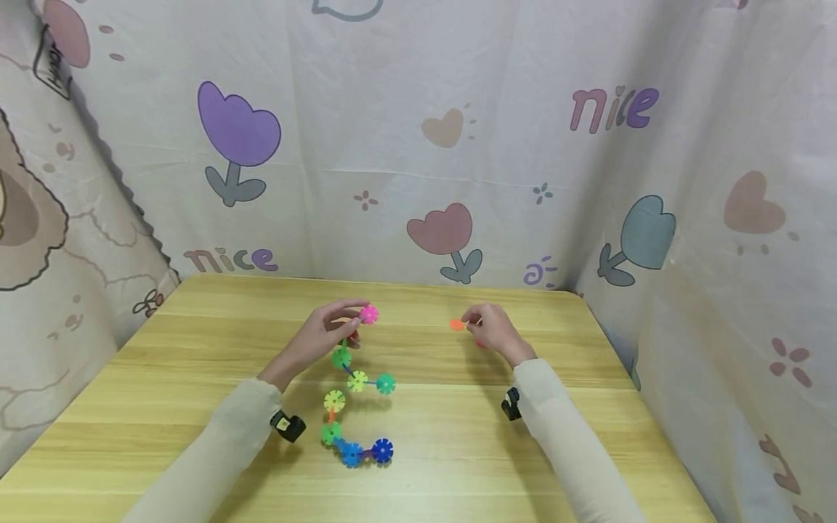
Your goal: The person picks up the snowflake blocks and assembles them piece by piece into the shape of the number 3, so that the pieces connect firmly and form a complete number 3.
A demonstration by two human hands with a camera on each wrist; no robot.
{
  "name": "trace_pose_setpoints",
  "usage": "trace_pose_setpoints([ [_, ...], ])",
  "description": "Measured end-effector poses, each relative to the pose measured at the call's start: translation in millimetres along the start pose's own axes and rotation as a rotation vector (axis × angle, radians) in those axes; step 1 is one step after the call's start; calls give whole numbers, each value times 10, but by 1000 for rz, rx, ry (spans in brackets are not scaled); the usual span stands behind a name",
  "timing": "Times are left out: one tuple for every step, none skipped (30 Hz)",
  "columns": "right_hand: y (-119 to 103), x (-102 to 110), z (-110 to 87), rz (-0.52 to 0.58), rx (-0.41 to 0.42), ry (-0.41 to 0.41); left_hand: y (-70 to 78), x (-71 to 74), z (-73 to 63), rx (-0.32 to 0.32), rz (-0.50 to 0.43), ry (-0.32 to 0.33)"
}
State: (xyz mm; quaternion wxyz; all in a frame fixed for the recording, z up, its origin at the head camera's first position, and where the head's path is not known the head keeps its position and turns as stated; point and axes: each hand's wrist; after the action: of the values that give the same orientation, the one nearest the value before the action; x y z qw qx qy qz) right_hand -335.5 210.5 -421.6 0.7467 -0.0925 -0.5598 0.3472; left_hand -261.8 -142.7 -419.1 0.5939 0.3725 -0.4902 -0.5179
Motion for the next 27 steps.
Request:
trace_pose_setpoints([
  [31,0,-7,-2,-3,-5,0,1,0,2,-1,1],
  [65,-1,-14,-8,-11,-9,2,4,-3,3,-6,0],
  [99,-2,-20,-15,-17,-12,0,6,-2,5,-10,0],
  [131,1,-29,-20,-24,-20,-2,8,-2,8,-15,-1],
  [161,3,-37,-28,-29,-24,-5,10,-3,10,-18,-2],
  [192,5,-45,-36,-36,-29,-8,13,-3,12,-22,-4],
  [219,9,-53,-46,-50,-32,-11,16,-4,12,-25,-6],
  [246,11,-62,-61,-62,-34,-14,18,-5,13,-28,-9],
  [273,13,-68,-74,-68,-37,-22,19,-4,14,-28,-10],
  [297,17,-76,-89,-70,-41,-26,22,-4,13,-28,-13],
  [316,18,-83,-102,-77,-42,-31,24,-4,10,-27,-16],
  [338,19,-89,-117,-77,-45,-37,25,-3,7,-28,-19],
  [354,20,-96,-131,-76,-46,-42,27,-1,5,-27,-21],
  [366,19,-103,-138,-74,-49,-46,28,0,2,-25,-23],
  [379,19,-108,-141,-80,-52,-50,28,2,-2,-23,-25],
  [387,18,-115,-141,-86,-55,-50,29,2,-4,-27,-27],
  [391,15,-120,-137,-94,-57,-49,31,2,-8,-28,-29],
  [395,11,-124,-132,-99,-61,-51,30,3,-8,-30,-31],
  [396,5,-128,-125,-107,-65,-52,30,2,-9,-29,-31],
  [397,-3,-131,-114,-120,-69,-51,31,0,-9,-28,-33],
  [400,-10,-135,-106,-129,-73,-50,31,-4,-6,-28,-34],
  [404,-19,-137,-103,-126,-79,-47,32,-9,-2,-30,-36],
  [404,-29,-140,-101,-127,-81,-50,30,-12,-3,-28,-38],
  [407,-40,-142,-103,-125,-84,-50,28,-16,1,-26,-38],
  [409,-51,-142,-108,-125,-85,-46,28,-22,-1,-24,-41],
  [413,-61,-142,-113,-126,-84,-44,26,-25,1,-26,-42],
  [417,-69,-142,-123,-118,-82,-43,23,-29,3,-27,-41],
])
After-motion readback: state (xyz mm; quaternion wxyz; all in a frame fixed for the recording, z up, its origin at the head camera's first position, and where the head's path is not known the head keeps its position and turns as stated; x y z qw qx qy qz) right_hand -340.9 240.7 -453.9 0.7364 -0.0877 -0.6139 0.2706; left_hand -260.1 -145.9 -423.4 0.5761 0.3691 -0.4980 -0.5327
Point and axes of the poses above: each hand's wrist, its own z-axis towards the middle knuckle, its own x-axis out of the back of the hand, y = z × x, and after that the axes turned 15 degrees about y, right-handed
